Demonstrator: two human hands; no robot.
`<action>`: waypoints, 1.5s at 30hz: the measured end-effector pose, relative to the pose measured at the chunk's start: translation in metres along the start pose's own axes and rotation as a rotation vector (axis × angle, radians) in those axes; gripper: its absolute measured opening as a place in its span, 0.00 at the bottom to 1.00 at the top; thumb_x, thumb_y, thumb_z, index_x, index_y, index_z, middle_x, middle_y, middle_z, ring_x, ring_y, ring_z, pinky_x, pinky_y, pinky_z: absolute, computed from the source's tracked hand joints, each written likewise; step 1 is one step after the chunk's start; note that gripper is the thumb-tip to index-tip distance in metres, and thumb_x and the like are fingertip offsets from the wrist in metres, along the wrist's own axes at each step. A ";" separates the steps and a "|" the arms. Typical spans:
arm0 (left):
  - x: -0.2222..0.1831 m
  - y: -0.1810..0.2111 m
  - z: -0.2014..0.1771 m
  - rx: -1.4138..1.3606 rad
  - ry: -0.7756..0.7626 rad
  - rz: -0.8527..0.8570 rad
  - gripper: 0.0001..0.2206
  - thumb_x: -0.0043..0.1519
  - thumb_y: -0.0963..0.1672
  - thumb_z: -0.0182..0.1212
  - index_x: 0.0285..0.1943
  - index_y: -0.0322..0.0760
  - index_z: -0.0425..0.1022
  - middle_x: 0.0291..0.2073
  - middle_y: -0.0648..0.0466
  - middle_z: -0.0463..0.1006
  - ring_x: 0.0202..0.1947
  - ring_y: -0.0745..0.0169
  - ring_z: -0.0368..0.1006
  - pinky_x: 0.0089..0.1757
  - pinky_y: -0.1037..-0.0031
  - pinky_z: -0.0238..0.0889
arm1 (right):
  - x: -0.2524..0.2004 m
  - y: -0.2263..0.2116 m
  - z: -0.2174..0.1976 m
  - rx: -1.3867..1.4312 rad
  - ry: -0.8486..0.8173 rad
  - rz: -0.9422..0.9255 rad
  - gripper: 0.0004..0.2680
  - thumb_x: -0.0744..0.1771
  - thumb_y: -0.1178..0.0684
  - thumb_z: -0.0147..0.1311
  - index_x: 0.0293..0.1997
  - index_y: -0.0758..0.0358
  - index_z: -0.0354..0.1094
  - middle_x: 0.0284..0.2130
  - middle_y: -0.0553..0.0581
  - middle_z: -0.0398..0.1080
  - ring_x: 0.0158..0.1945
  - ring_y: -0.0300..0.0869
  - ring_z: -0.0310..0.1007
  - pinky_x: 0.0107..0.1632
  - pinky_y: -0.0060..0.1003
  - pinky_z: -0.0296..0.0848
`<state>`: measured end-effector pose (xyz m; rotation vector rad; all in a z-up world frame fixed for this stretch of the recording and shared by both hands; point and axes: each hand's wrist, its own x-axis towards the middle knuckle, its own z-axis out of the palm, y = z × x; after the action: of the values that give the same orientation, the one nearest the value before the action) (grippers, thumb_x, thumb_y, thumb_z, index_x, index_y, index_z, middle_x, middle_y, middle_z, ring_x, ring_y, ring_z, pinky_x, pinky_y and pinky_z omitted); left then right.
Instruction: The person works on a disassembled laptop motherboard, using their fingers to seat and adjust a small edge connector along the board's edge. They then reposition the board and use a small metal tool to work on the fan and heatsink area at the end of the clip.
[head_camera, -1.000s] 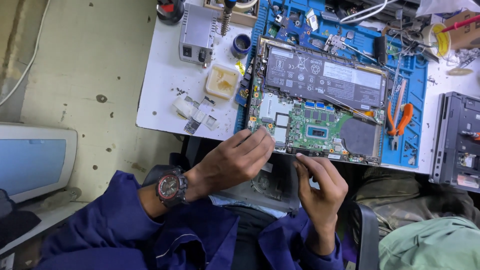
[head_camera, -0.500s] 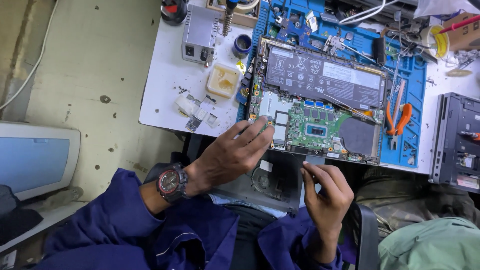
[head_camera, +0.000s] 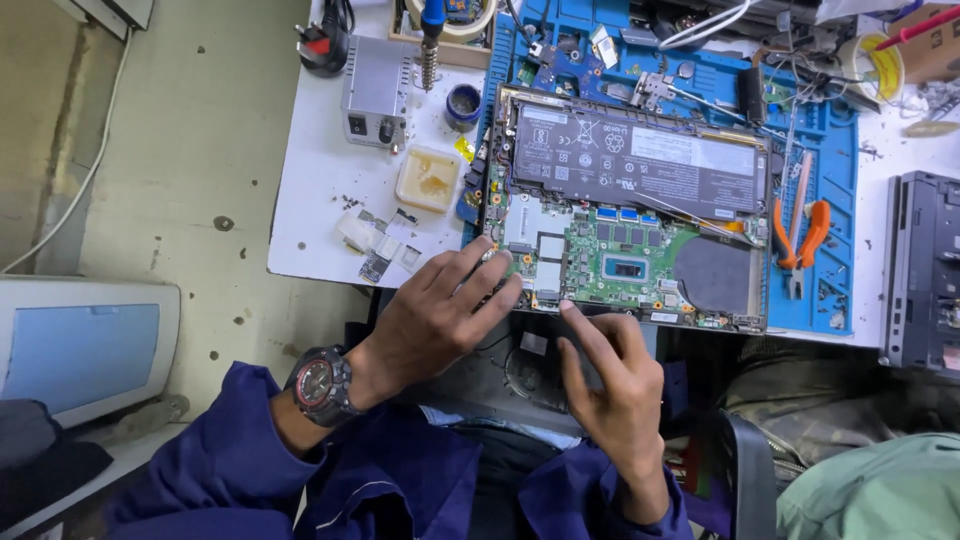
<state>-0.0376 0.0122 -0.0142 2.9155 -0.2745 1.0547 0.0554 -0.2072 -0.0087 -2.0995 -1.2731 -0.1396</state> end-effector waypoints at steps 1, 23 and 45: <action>-0.001 0.001 0.000 0.004 -0.007 -0.005 0.07 0.70 0.38 0.52 0.51 0.37 0.76 0.51 0.47 0.77 0.55 0.47 0.75 0.48 0.66 0.72 | 0.005 -0.001 0.002 0.008 -0.005 -0.001 0.13 0.70 0.60 0.55 0.63 0.64 0.69 0.37 0.60 0.65 0.36 0.46 0.68 0.39 0.37 0.70; -0.007 -0.004 -0.006 -0.187 -0.062 -0.129 0.15 0.69 0.40 0.59 0.64 0.35 0.73 0.58 0.46 0.74 0.61 0.44 0.71 0.55 0.61 0.72 | 0.005 -0.010 -0.006 0.041 -0.014 0.081 0.04 0.69 0.62 0.58 0.47 0.68 0.75 0.26 0.55 0.66 0.25 0.41 0.62 0.31 0.34 0.62; -0.005 0.002 -0.001 -0.111 -0.018 0.104 0.12 0.71 0.41 0.50 0.55 0.35 0.81 0.50 0.47 0.80 0.53 0.48 0.76 0.49 0.65 0.70 | 0.032 0.009 0.012 0.000 0.139 0.067 0.04 0.69 0.63 0.62 0.48 0.69 0.75 0.23 0.55 0.66 0.22 0.38 0.54 0.29 0.33 0.57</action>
<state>-0.0422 0.0116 -0.0170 2.8407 -0.4746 0.9912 0.0764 -0.1786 -0.0088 -2.0914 -1.1194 -0.2516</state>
